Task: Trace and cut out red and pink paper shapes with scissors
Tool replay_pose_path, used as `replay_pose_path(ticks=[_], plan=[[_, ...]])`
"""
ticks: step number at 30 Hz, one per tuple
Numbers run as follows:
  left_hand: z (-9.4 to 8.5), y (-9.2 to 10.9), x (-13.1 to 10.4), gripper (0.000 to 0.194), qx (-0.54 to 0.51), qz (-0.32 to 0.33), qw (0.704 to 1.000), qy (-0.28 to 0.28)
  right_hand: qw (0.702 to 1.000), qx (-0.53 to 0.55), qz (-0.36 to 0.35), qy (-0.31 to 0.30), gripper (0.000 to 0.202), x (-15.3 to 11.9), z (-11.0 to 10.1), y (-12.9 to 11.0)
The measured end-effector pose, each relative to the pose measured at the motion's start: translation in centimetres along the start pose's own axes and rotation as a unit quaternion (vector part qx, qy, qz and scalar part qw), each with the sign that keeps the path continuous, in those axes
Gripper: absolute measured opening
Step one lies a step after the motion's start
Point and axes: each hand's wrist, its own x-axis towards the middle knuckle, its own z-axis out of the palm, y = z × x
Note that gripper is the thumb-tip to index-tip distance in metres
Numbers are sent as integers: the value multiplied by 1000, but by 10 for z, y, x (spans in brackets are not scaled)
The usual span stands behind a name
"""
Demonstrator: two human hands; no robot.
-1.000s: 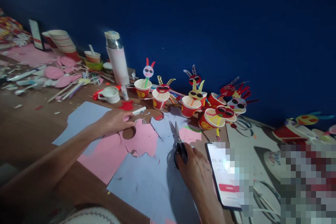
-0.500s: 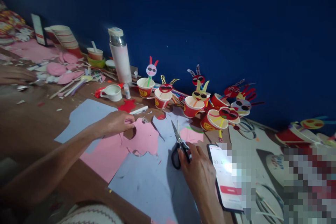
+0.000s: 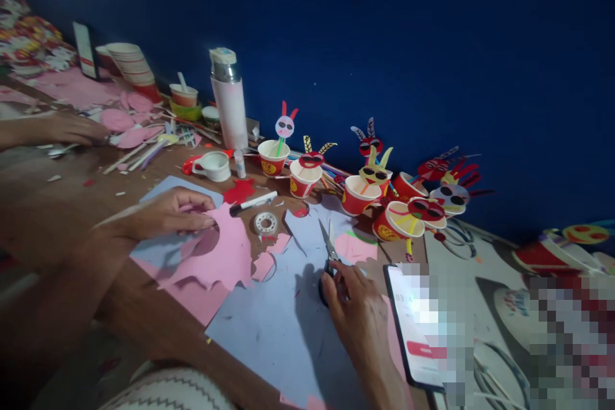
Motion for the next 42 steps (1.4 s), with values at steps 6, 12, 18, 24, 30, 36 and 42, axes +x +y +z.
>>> replay_pose_path(ticks=[6, 12, 18, 24, 30, 36, 42], plan=[[-1, -14, -1, 16, -17, -16, 1000, -6, 1000, 8, -18, -8, 31, -2, 5, -5], [1, -25, -8, 12, 59, -59, 997, -7, 997, -55, 39, -31, 30, 0, 8, -1], [7, -47, -20, 20, 140, -79, 986, 55, 979, -162, 90, -82, 35, 2, 6, 5], [5, -65, -36, 30, 219, -123, 960, 126, 966, -178, 125, -140, 35, 3, 4, -3], [31, -61, -51, 22, 273, -83, 957, 53, 961, -190, 121, -163, 41, 3, 1, -14], [56, -55, -51, 12, 336, -101, 936, 40, 966, -201, 119, -107, 34, 5, 4, -8], [57, -55, -51, 16, 347, -89, 934, 16, 967, -209, 106, -101, 32, 7, 4, 3]])
